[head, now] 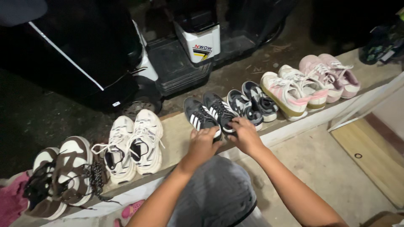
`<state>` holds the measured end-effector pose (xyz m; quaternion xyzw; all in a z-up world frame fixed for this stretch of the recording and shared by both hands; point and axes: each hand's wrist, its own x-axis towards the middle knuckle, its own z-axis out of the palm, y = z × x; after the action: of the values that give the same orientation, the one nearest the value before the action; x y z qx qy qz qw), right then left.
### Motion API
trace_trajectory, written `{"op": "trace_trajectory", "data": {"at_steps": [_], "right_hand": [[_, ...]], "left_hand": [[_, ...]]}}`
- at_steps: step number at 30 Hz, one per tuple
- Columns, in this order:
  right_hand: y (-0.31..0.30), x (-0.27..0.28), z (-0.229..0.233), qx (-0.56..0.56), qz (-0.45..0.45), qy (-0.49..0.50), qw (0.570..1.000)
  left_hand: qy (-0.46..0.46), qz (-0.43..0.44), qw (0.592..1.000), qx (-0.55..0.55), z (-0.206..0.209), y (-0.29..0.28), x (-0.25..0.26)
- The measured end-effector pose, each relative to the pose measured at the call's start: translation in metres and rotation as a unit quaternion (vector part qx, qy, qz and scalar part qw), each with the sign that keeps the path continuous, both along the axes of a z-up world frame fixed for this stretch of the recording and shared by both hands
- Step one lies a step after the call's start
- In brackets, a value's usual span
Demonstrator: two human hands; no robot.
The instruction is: The person unlaces a pair of white sneakers and then proceeds to unlace and re-lace a pair of black sneakers. The shoes are handled one at a time on a low ledge with other footwear nearby.
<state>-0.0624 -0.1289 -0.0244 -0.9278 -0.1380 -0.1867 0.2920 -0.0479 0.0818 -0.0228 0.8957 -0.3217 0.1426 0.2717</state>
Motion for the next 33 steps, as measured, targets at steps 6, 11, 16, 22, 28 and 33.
{"op": "trace_trajectory", "data": {"at_steps": [6, 11, 16, 22, 28, 33], "right_hand": [[0.026, 0.010, -0.025, 0.023, -0.083, -0.001, 0.996], [0.047, 0.005, -0.022, 0.095, -0.027, 0.015, 0.995], [0.086, -0.005, -0.016, 0.118, 0.000, 0.005, 0.993], [0.119, -0.028, -0.021, 0.131, 0.040, -0.004, 0.991], [0.130, -0.038, -0.014, 0.078, 0.035, -0.012, 0.996], [0.147, -0.041, 0.006, 0.058, 0.071, -0.041, 0.995]], "left_hand": [[0.012, 0.011, 0.999, -0.031, -0.003, -0.002, 0.002], [-0.001, 0.016, 0.997, -0.076, -0.010, 0.023, 0.000], [0.010, 0.038, 0.993, -0.112, -0.010, 0.062, -0.015], [0.023, 0.048, 0.990, -0.127, -0.014, 0.097, -0.040], [0.077, 0.059, 0.989, -0.113, -0.018, 0.105, -0.051], [0.049, 0.078, 0.984, -0.151, -0.007, 0.103, -0.054]]}}
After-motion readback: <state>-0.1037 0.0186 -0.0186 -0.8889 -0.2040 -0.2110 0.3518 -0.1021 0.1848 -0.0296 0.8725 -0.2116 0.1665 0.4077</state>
